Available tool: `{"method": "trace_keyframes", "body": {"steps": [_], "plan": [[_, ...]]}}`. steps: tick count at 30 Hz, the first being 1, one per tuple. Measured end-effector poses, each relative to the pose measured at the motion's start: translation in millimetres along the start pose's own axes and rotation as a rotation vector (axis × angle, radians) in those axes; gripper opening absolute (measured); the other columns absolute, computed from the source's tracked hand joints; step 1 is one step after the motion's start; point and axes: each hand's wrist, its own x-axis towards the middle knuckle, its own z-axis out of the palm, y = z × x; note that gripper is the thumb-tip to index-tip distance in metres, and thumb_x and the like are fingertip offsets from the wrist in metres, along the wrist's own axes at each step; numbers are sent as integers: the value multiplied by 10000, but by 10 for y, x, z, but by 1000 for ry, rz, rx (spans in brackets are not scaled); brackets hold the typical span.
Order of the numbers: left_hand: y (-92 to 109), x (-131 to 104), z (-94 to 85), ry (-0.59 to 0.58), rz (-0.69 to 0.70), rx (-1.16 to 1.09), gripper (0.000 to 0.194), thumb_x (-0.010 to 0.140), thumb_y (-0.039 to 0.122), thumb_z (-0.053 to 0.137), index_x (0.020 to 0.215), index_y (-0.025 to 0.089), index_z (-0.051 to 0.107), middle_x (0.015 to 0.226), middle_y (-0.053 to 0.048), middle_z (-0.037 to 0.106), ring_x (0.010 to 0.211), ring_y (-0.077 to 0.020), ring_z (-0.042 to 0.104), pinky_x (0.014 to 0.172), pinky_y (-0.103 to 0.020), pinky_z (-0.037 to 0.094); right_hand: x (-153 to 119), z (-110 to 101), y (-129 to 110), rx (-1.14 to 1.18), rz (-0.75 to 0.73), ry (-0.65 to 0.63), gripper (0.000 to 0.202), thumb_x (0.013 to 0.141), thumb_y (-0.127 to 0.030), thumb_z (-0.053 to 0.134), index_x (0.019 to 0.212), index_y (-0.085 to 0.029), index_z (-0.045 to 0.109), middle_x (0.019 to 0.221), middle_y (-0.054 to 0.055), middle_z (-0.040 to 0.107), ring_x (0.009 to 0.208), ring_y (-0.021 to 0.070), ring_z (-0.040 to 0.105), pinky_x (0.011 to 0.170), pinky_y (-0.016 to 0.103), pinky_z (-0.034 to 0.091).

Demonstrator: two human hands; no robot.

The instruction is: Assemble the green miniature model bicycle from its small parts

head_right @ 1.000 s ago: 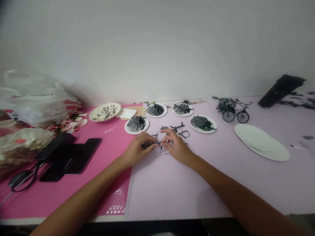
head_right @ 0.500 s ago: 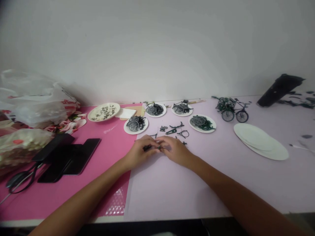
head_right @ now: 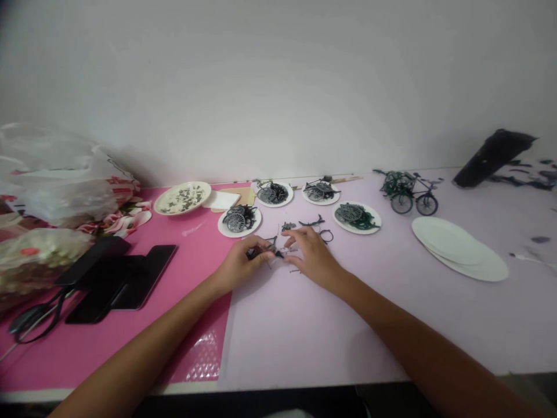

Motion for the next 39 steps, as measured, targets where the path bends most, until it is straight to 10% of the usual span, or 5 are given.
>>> {"method": "trace_keyframes", "body": {"steps": [16,31,39], "plan": [[-3,54,-38,72,-175,-125,450,795,601,796,869,162,724,865,-75,753,731,-183,641,695,-317,528,14,11,92,-41,-22,-2,353,947,-179,649,1282,-275,698,1080,95,740,1231,320,573,1048,582,506],[-64,124,-111,192,-264,-299,516,719,609,847,938,158,725,818,-53,716,691,-164,614,606,-263,446,-41,19,-27,-52,-157,-176,213,972,-399,711,1144,-320,808,1465,61,637,1517,371,354,1189,643,395],[-43,117,-109,182,-284,-301,521,711,610,851,937,159,722,814,-51,703,655,-150,583,560,-246,412,66,-29,189,-213,-15,92,281,995,-236,558,1227,-264,714,1303,114,698,1358,379,485,1101,636,438]]}}
